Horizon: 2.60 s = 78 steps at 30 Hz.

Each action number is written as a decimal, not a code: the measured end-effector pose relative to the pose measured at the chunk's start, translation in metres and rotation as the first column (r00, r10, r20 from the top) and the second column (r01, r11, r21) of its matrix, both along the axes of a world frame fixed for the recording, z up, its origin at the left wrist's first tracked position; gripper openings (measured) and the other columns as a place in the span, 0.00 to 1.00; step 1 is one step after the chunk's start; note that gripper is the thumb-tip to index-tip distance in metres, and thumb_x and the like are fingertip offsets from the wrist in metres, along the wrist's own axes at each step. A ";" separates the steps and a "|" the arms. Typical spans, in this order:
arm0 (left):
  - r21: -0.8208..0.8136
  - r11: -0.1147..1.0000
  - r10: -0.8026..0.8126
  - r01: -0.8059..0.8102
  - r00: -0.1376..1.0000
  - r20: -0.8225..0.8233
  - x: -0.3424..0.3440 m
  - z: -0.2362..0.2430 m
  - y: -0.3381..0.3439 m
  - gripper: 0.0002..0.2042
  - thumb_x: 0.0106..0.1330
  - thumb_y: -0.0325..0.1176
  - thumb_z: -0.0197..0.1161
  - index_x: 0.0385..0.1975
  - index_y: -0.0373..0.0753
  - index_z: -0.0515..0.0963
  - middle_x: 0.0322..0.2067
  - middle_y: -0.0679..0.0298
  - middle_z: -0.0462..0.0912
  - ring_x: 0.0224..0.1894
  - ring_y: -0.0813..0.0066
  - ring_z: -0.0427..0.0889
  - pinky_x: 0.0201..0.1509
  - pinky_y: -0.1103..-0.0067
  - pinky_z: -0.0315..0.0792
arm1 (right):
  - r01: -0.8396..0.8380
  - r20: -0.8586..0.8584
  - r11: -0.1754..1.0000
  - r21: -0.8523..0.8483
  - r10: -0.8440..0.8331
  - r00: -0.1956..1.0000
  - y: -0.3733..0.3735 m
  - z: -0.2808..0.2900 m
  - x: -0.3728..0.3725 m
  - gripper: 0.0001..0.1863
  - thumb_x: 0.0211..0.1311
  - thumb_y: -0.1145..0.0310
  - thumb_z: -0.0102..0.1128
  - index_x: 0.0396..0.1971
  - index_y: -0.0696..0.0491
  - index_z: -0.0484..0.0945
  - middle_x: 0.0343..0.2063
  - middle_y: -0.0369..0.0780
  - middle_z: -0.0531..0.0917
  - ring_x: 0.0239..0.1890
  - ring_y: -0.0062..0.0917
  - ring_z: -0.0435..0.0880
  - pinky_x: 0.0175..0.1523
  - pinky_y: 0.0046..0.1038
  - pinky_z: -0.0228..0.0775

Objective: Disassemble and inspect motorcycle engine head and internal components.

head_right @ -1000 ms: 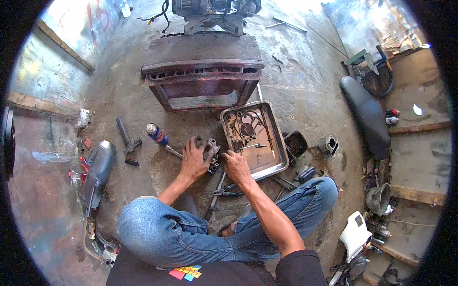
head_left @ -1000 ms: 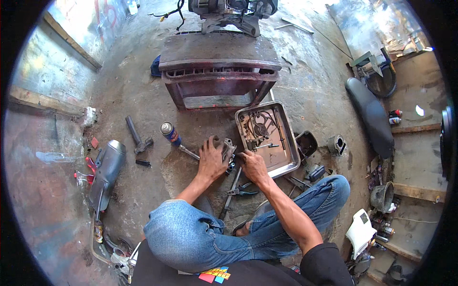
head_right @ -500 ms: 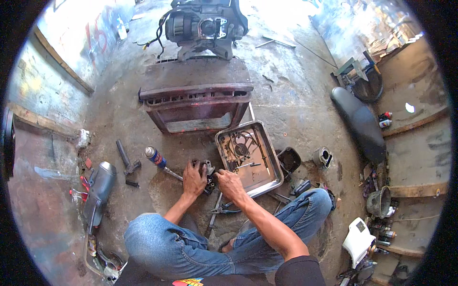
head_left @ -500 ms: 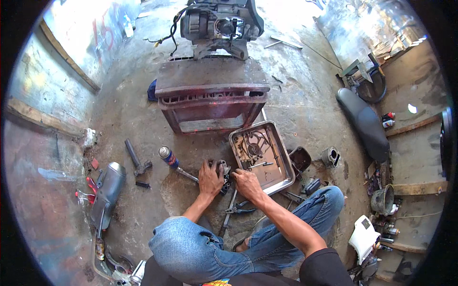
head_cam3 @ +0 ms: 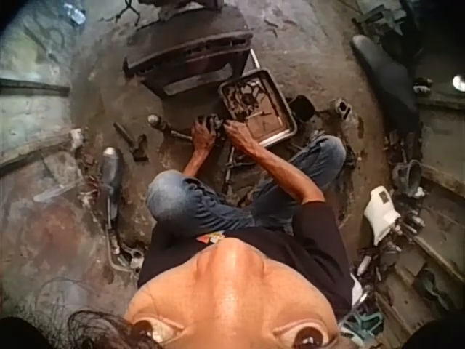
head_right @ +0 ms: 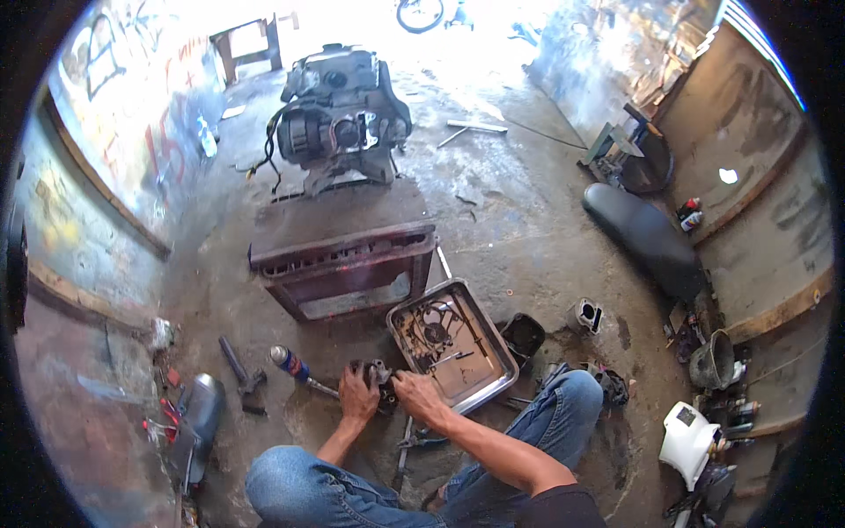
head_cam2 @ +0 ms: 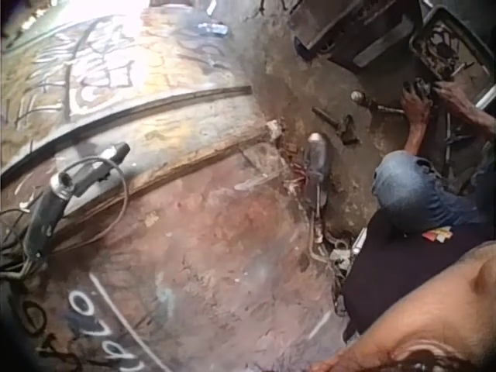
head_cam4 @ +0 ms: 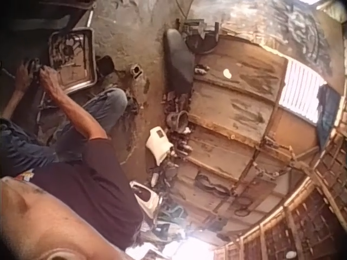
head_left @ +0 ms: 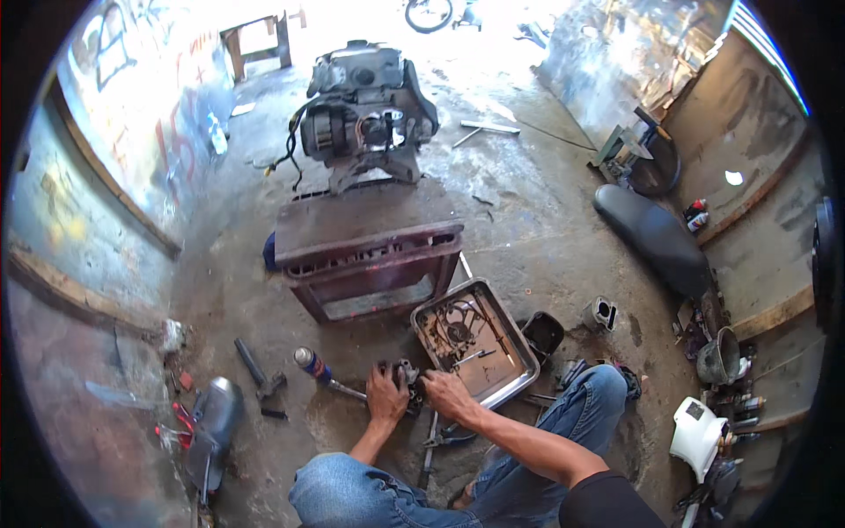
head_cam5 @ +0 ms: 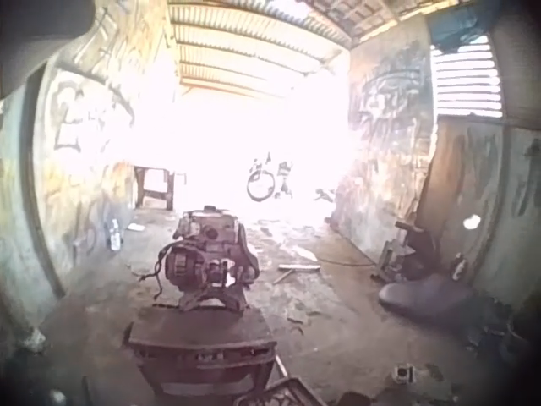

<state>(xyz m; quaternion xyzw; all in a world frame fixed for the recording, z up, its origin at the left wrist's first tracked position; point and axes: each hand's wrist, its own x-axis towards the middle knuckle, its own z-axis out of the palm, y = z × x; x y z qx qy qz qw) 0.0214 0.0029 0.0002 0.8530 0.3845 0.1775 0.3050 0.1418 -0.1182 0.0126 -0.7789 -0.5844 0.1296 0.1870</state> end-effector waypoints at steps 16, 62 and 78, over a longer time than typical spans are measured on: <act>-0.036 0.999 0.012 -0.016 0.995 -0.095 0.008 0.002 0.001 0.23 0.71 0.45 0.54 0.54 0.30 0.78 0.59 0.34 0.70 0.59 0.38 0.72 0.65 0.58 0.66 | 0.081 -0.094 0.997 -0.004 -0.081 0.992 0.001 0.010 0.001 0.09 0.55 0.74 0.57 0.36 0.58 0.78 0.37 0.47 0.79 0.42 0.42 0.81 0.45 0.39 0.75; -0.032 0.999 0.026 -0.030 0.993 -0.118 0.010 0.003 0.000 0.22 0.70 0.44 0.55 0.52 0.30 0.78 0.59 0.33 0.69 0.59 0.37 0.72 0.65 0.59 0.66 | -0.025 0.043 0.977 -0.210 0.035 0.998 0.022 0.025 0.015 0.05 0.50 0.74 0.61 0.20 0.58 0.83 0.24 0.51 0.85 0.28 0.43 0.88 0.32 0.39 0.80; 0.003 1.000 0.007 -0.007 0.995 -0.101 0.013 0.006 0.001 0.20 0.70 0.42 0.56 0.51 0.31 0.78 0.57 0.34 0.71 0.57 0.38 0.74 0.62 0.58 0.69 | -0.211 0.133 0.953 -0.216 0.242 0.961 0.024 0.017 0.017 0.05 0.54 0.72 0.61 0.25 0.57 0.83 0.25 0.46 0.85 0.29 0.36 0.88 0.31 0.34 0.79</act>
